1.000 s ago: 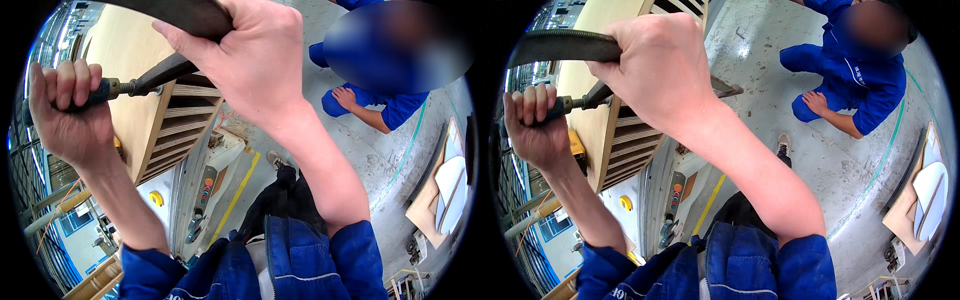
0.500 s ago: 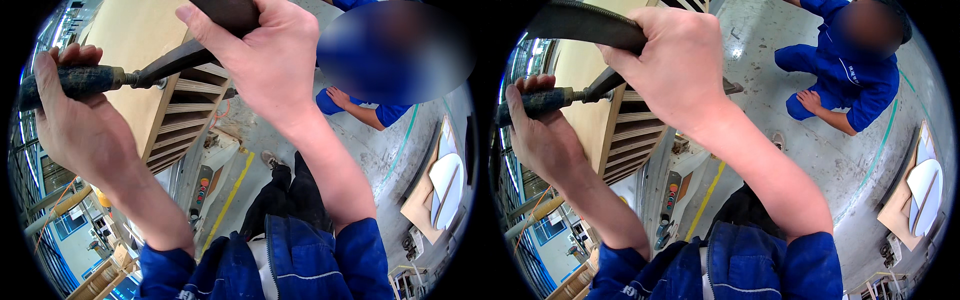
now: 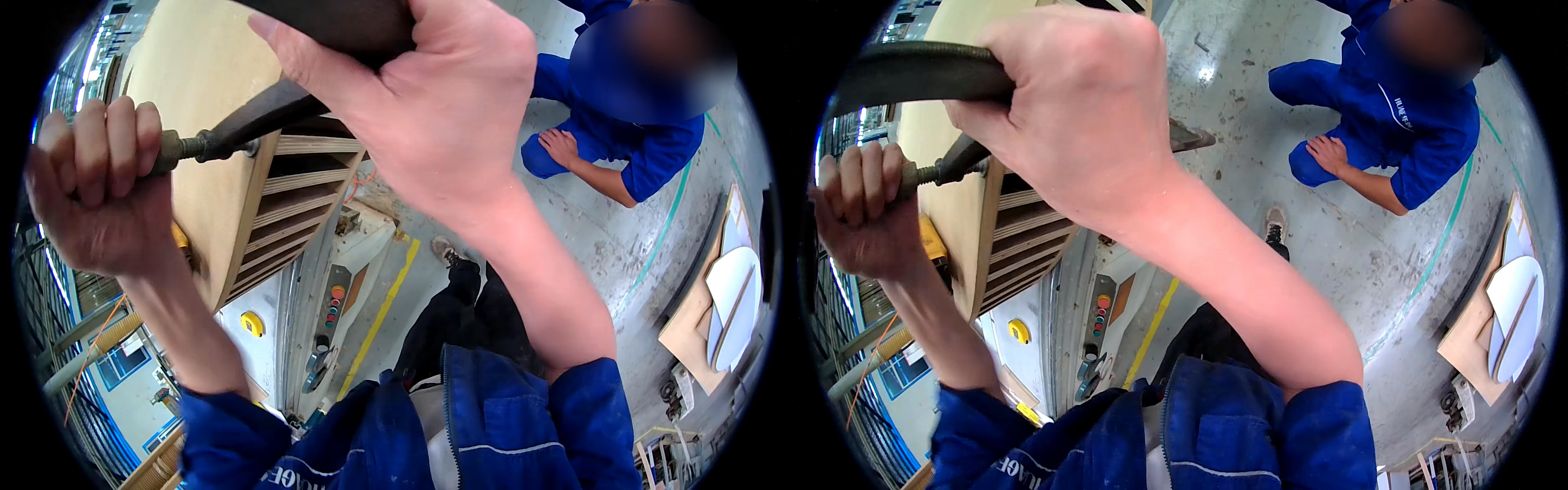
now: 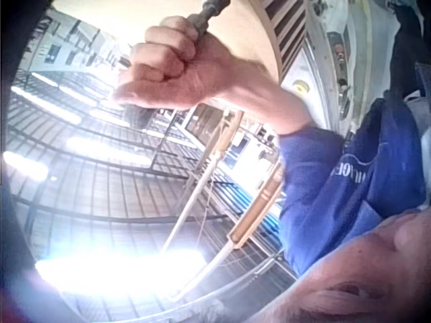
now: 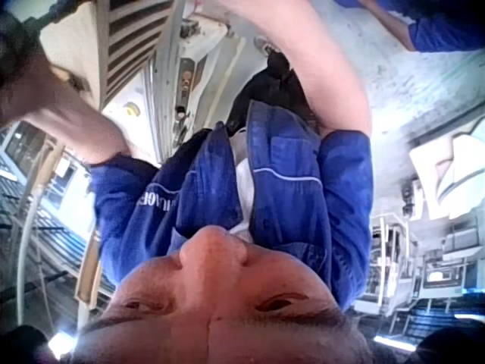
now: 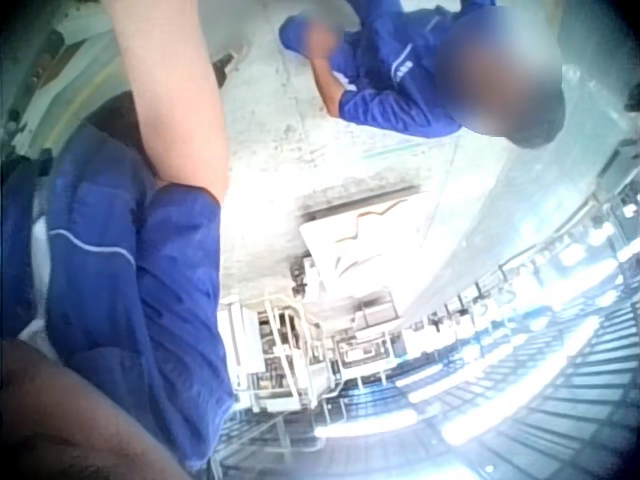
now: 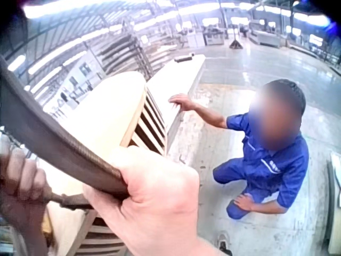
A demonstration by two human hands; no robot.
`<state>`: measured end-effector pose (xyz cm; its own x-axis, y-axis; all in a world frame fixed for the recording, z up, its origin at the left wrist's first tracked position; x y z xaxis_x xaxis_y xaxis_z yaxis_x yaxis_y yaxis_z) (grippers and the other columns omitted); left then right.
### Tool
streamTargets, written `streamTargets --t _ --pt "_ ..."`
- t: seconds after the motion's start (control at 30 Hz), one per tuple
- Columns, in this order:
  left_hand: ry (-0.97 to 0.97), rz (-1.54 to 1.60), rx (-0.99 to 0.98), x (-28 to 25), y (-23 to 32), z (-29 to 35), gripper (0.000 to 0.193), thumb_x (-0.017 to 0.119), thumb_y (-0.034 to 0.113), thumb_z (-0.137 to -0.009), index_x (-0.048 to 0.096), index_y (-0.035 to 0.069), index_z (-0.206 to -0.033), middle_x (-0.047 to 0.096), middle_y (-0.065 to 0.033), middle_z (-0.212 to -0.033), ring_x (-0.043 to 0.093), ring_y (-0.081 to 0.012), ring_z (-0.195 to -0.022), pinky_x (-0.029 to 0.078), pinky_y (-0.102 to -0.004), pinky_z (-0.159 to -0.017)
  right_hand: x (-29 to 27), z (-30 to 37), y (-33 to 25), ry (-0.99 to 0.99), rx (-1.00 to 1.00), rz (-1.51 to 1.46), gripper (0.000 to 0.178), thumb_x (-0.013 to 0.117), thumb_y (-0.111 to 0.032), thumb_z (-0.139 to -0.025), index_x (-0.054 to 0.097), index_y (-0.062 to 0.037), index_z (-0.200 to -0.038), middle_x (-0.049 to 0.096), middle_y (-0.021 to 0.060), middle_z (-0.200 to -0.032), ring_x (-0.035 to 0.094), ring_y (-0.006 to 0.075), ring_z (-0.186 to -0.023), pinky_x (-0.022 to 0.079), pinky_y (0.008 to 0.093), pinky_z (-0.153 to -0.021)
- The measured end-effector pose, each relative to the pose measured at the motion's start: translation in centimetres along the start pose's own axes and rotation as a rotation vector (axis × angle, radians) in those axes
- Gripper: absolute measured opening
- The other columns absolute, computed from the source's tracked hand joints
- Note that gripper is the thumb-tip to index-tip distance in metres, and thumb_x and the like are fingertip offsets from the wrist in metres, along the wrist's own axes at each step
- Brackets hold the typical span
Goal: The person uses a tape measure to check dimensions on a wooden slatted structure, then secures a large oval wooden panel to the frame using a clamp and a pneumatic nail gun. The person adjusts the clamp and fires nails along the edge to fasten the panel.
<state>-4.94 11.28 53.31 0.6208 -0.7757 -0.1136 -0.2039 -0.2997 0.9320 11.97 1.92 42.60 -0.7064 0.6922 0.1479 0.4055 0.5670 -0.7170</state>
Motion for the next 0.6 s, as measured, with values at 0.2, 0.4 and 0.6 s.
streamTargets --t 0.2,0.4,0.6 --pt "-0.392 0.258 -0.131 -5.9 -0.7 0.3 0.032 0.053 0.038 -0.107 0.047 0.023 -0.079 0.044 0.0086 -0.066 0.04 -0.0054 -0.06 0.038 -0.0256 -0.069 0.0 0.0 0.3 -0.076 0.036 -0.018 0.02 0.083 -0.015 -0.066 0.07 -0.0078 -0.08 0.064 0.0074 -0.073 0.063 0.0269 -0.067 0.049 0.0371 -0.06" --pt "-0.032 0.03 -0.095 -0.6 0.6 0.8 0.03 0.057 0.032 -0.107 0.049 0.016 -0.082 0.046 0.0039 -0.073 0.043 -0.0089 -0.069 0.039 -0.0284 -0.077 0.1 -0.4 -0.1 -0.078 0.076 -0.059 0.025 0.084 -0.014 -0.067 0.071 -0.0091 -0.088 0.066 0.0056 -0.08 0.064 0.0253 -0.071 0.05 0.0353 -0.062" --pt "0.495 -0.164 0.009 1.6 -0.1 3.4 0.018 0.052 0.024 -0.109 0.055 0.006 -0.105 0.058 -0.0076 -0.094 0.058 -0.0196 -0.095 0.044 -0.0394 -0.102 -2.0 0.6 0.9 0.14 -0.3 0.049 0.031 0.084 -0.013 -0.067 0.072 -0.0104 -0.095 0.068 0.0038 -0.088 0.065 0.0236 -0.076 0.05 0.0336 -0.063"
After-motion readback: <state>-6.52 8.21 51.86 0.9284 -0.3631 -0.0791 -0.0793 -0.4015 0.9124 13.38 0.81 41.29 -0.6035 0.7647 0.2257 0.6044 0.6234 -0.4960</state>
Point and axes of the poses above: each hand's wrist, its own z-axis away from the middle knuckle, its own x-axis out of the palm, y = z × x, the point moved 2 cm from there along -z, towards the middle knuckle
